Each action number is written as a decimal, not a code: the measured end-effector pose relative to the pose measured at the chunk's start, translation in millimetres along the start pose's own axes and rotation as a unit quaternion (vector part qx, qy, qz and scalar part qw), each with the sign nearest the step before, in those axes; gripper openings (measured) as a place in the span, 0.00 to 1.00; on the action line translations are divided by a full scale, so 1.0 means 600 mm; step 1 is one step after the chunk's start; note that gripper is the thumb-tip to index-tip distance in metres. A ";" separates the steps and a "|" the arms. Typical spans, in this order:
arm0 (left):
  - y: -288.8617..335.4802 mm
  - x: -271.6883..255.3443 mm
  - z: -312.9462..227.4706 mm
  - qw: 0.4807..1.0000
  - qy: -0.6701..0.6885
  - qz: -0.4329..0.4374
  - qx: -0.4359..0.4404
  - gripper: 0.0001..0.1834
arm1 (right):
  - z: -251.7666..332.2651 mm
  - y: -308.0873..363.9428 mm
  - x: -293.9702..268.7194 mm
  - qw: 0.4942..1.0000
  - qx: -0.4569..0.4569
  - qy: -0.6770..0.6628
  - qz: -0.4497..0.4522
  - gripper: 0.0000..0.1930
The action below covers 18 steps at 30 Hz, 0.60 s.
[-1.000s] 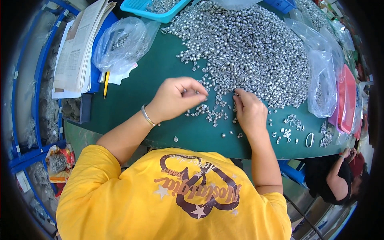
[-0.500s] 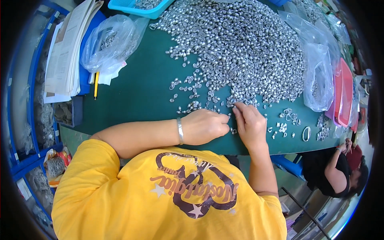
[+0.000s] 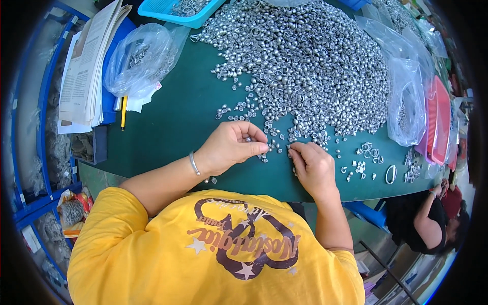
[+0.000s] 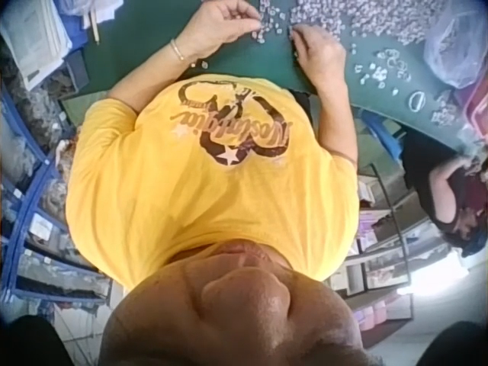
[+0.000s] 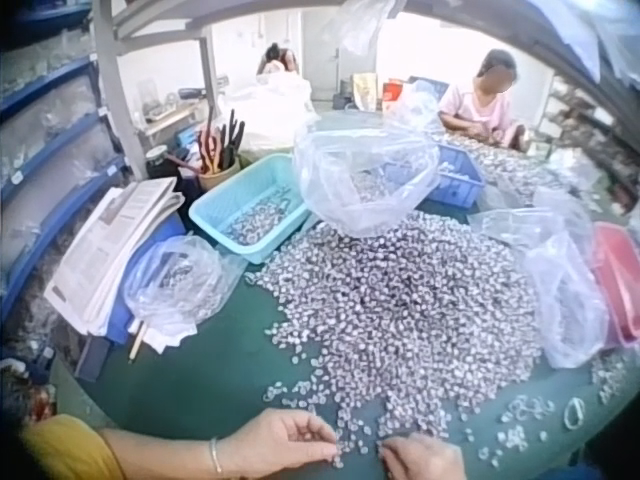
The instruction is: The person sorts through a large pile of small silver-colored metal components on a green table by hand, picking them up one by one and moving them into different clusters or containers.
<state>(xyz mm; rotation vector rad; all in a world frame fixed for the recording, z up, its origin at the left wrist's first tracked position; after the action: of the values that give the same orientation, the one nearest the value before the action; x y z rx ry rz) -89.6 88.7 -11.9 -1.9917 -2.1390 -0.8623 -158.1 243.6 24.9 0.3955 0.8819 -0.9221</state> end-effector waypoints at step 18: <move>0.015 0.023 0.014 0.965 0.234 0.057 -0.105 0.07 | -0.014 0.026 0.044 0.516 0.172 -0.797 0.263 0.06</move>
<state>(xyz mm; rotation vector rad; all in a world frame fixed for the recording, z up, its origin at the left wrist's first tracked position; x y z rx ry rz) -80.3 104.8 -10.0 -1.7422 -1.7127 -1.4215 -141.2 244.1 -2.1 -0.0081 -1.1465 -0.4930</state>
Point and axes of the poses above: each hand's wrist, its own y-axis away from the middle knuckle, its own x-axis out of the palm, z = x × y, the point moved 6 cm from there along -y, towards the middle knuckle, and after that the axes turned 11 degrees about x, right-handed, at the moved point
